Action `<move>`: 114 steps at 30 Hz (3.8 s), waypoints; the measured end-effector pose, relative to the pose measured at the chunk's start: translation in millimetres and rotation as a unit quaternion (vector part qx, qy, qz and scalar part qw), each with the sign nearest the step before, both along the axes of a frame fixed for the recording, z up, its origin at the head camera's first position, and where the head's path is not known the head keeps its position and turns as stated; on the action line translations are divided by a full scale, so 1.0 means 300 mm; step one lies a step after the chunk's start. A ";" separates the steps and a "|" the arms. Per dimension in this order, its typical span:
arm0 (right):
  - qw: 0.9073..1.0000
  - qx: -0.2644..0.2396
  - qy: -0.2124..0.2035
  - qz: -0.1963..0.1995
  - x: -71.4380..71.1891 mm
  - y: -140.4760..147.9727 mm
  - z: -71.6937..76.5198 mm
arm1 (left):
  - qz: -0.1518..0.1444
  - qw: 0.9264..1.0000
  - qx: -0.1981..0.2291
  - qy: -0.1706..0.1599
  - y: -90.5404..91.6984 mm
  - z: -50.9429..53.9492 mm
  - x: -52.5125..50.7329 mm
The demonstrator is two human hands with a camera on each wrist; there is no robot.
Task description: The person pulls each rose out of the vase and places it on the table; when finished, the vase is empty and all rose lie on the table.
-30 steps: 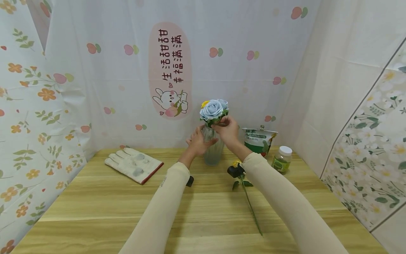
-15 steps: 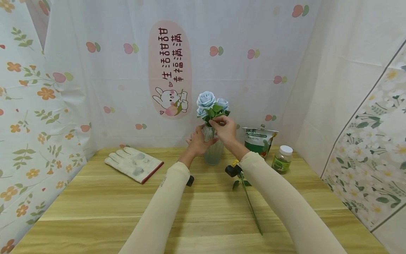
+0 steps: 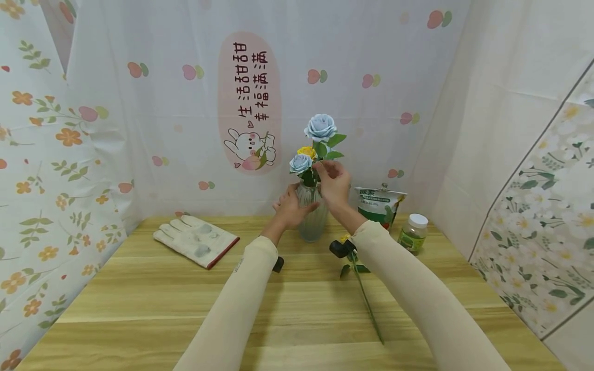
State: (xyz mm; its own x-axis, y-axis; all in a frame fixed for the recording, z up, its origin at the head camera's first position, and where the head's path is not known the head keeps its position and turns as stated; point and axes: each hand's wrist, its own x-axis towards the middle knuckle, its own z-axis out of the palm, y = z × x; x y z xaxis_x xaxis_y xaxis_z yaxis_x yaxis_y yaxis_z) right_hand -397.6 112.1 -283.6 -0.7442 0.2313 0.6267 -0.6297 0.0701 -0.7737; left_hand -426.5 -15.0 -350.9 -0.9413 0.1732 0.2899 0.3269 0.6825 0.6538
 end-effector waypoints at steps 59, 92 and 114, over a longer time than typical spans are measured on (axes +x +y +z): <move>0.994 -0.044 0.036 0.091 0.238 0.121 0.033 | -0.010 1.000 0.000 0.003 -0.001 0.000 0.015; 0.974 0.071 -0.178 0.118 0.320 0.203 -0.115 | -0.005 1.000 -0.019 0.007 0.002 -0.002 0.007; 0.934 0.231 -0.246 0.116 0.367 0.267 -0.287 | -0.013 0.998 -0.061 0.001 -0.017 0.028 0.013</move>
